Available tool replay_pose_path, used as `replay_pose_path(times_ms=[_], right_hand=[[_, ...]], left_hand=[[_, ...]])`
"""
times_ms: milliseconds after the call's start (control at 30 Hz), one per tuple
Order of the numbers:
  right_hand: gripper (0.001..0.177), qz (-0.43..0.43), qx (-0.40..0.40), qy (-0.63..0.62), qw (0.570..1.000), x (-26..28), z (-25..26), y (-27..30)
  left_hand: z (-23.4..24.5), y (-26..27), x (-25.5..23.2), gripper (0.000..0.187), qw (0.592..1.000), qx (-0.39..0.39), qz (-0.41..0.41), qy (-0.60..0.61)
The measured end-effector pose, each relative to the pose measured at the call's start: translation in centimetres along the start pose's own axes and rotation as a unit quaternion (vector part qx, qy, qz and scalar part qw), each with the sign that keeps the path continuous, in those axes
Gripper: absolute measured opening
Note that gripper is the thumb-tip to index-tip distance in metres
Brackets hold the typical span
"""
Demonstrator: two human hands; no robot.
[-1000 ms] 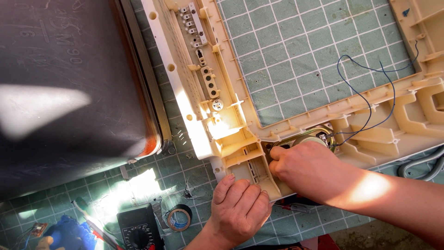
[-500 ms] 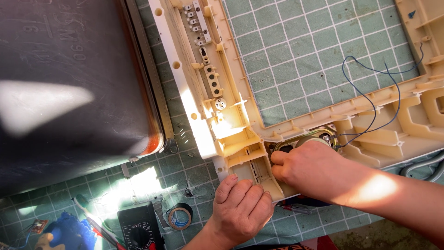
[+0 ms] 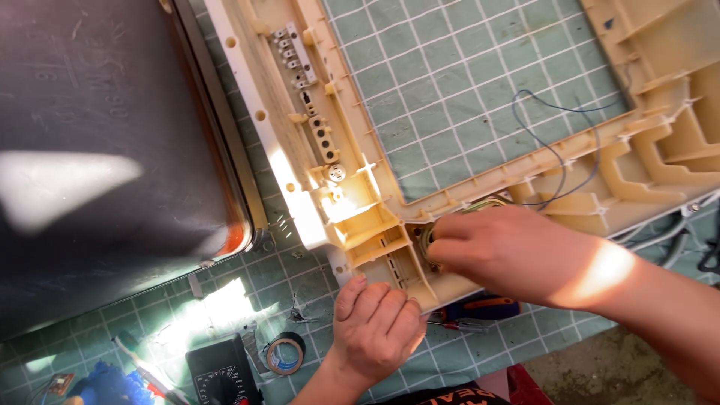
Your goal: Disassembling and testing components of an electronic appliance using a screwdriver, scissors, and multimeter
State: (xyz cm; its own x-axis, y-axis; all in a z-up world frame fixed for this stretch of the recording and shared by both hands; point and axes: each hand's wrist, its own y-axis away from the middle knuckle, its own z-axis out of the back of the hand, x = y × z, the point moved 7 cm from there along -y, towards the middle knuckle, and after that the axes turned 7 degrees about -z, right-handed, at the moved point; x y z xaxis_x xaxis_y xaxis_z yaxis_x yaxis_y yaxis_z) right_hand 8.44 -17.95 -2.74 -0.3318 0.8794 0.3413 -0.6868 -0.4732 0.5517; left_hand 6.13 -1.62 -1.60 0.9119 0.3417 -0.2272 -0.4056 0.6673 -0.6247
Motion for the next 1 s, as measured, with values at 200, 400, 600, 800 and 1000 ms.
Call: replay_pose_path(times_ms=[200,400,600,800,1000], right_hand=[[0.028,-0.142,-0.424,-0.056,0.893,-2.8,1.3,17.2],[0.011,-0.424,-0.534,-0.117,0.722,-9.4,-11.7,30.7],[0.007,-0.448,-0.52,-0.144,0.713,-6.7,-14.0,28.1],[0.037,-0.169,-0.411,-0.167,0.88,-0.3,-13.9,13.5],[0.054,-0.222,-0.376,-0.053,0.898,-1.4,-15.2,9.8]], left_hand=[[0.1,-0.1,-0.4,0.023,1.0,-0.004,-0.017,0.001],[0.0,-0.4,-1.1,0.02,1.0,0.011,-0.022,-0.01],[-0.2,-0.4,-1.6,0.024,0.999,0.017,-0.014,-0.044],[-1.4,1.0,-1.2,0.024,0.998,0.023,-0.008,-0.053],[-1.5,2.4,-0.9,0.027,0.995,-0.075,-0.038,-0.054]])
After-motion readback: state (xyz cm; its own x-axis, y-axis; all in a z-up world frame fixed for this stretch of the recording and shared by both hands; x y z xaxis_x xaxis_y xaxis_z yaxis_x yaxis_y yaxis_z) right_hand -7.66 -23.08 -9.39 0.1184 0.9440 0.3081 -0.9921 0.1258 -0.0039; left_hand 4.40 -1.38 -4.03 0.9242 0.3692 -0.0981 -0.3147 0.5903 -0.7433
